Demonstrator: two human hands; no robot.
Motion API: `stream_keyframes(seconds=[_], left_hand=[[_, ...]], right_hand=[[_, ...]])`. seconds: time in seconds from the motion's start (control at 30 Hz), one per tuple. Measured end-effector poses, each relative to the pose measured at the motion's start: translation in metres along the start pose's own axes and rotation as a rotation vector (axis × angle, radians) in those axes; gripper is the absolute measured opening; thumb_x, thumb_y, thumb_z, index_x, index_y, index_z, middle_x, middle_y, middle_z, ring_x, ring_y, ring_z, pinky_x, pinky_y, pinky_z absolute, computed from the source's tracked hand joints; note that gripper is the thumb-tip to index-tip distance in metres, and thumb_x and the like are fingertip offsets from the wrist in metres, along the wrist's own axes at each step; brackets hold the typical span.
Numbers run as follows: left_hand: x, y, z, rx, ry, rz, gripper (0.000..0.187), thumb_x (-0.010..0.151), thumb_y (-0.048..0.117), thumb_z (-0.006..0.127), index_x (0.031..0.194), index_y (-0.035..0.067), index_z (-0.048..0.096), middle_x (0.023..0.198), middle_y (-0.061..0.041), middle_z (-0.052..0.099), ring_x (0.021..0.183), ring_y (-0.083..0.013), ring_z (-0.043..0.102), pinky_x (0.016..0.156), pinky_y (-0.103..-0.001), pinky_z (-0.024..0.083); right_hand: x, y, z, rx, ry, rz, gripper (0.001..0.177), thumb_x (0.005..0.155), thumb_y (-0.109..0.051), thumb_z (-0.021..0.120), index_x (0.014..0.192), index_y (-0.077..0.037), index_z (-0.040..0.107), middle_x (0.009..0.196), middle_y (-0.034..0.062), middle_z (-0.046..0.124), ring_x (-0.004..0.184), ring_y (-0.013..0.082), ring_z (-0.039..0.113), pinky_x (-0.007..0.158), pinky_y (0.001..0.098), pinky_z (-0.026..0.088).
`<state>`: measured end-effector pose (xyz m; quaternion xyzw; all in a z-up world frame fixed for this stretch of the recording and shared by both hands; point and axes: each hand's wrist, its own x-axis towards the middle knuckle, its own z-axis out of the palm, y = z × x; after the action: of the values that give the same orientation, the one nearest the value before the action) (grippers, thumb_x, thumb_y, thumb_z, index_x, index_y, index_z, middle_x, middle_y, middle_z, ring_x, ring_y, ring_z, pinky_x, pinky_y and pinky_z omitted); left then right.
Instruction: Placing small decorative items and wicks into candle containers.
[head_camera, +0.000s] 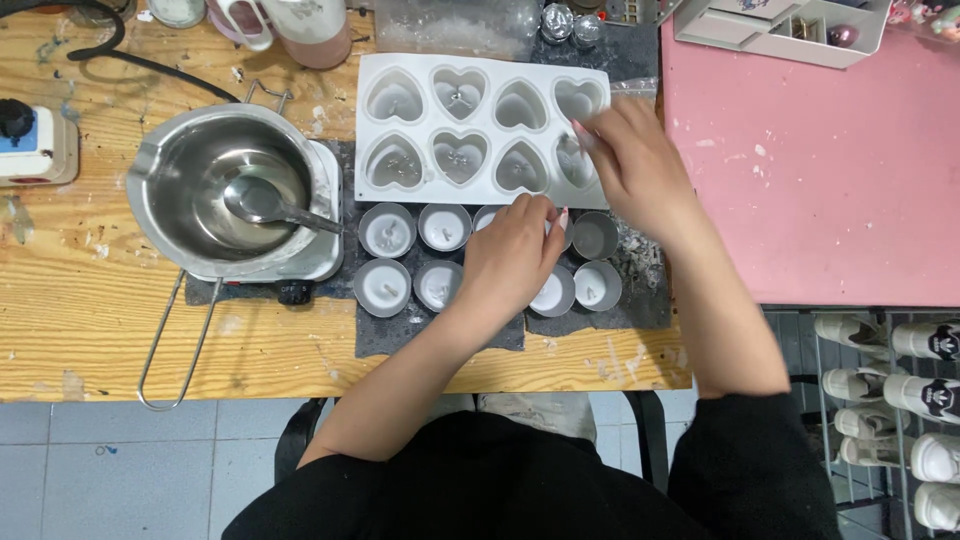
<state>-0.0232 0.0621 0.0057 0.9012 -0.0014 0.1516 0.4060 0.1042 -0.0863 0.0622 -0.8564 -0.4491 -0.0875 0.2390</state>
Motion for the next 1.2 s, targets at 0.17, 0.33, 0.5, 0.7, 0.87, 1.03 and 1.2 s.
stream_keyframes(seconds=[0.17,0.33,0.5,0.7,0.87,1.03,1.2], left_hand=[[-0.002,-0.011,0.007,0.139,-0.06,0.011,0.02,0.095,0.025,0.064,0.097,0.004,0.064,0.095,-0.012,0.062,0.089,-0.0298,0.067,0.062,-0.043,0.056],[-0.001,-0.01,0.001,0.16,-0.061,0.002,0.023,0.094,0.026,0.065,0.097,0.004,0.065,0.095,-0.012,0.062,0.089,-0.0298,0.067,0.061,-0.043,0.057],[-0.005,-0.007,0.002,0.155,-0.08,0.04,0.027,0.097,0.03,0.065,0.096,0.002,0.064,0.093,-0.013,0.063,0.084,-0.0309,0.066,0.062,-0.044,0.056],[-0.006,-0.01,0.006,0.137,-0.063,0.048,0.027,0.096,0.03,0.065,0.094,0.003,0.063,0.092,-0.014,0.063,0.083,-0.0314,0.067,0.061,-0.044,0.056],[-0.006,-0.01,0.006,0.137,-0.08,0.047,0.027,0.096,0.03,0.065,0.095,0.003,0.064,0.093,-0.014,0.063,0.083,-0.0311,0.067,0.061,-0.044,0.056],[-0.006,-0.011,0.007,0.131,-0.093,0.04,0.028,0.096,0.031,0.065,0.096,0.002,0.064,0.093,-0.014,0.063,0.082,-0.0314,0.067,0.061,-0.044,0.056],[-0.005,-0.011,0.008,0.135,-0.095,0.034,0.028,0.097,0.031,0.064,0.096,0.003,0.064,0.094,-0.014,0.063,0.082,-0.0314,0.067,0.062,-0.044,0.056]], right_hand=[[0.055,0.037,0.041,-0.201,-0.102,-0.112,0.011,0.105,-0.013,0.068,0.115,-0.007,0.068,0.102,0.0117,0.056,0.103,0.0326,0.056,0.078,0.0447,0.049],[0.074,0.062,0.069,-0.274,-0.209,-0.185,0.016,0.099,-0.014,0.07,0.115,-0.015,0.071,0.103,0.009,0.057,0.105,0.0291,0.058,0.08,0.0429,0.053],[0.077,0.068,0.078,-0.336,-0.248,-0.221,0.014,0.098,-0.015,0.071,0.112,-0.017,0.074,0.106,0.0083,0.059,0.106,0.0291,0.058,0.084,0.0422,0.053],[0.077,0.073,0.084,-0.344,-0.256,-0.228,0.015,0.097,-0.016,0.072,0.112,-0.017,0.074,0.105,0.0081,0.059,0.106,0.0284,0.058,0.087,0.0414,0.052],[0.076,0.073,0.085,-0.34,-0.24,-0.243,0.015,0.097,-0.016,0.071,0.111,-0.018,0.074,0.105,0.0079,0.059,0.107,0.0284,0.057,0.091,0.0408,0.051],[0.076,0.074,0.088,-0.347,-0.248,-0.241,0.015,0.097,-0.017,0.071,0.111,-0.018,0.074,0.105,0.0086,0.059,0.108,0.029,0.057,0.092,0.0413,0.05],[0.076,0.077,0.09,-0.332,-0.25,-0.242,0.013,0.097,-0.02,0.071,0.11,-0.018,0.074,0.105,0.008,0.059,0.109,0.0293,0.056,0.093,0.0419,0.049]])
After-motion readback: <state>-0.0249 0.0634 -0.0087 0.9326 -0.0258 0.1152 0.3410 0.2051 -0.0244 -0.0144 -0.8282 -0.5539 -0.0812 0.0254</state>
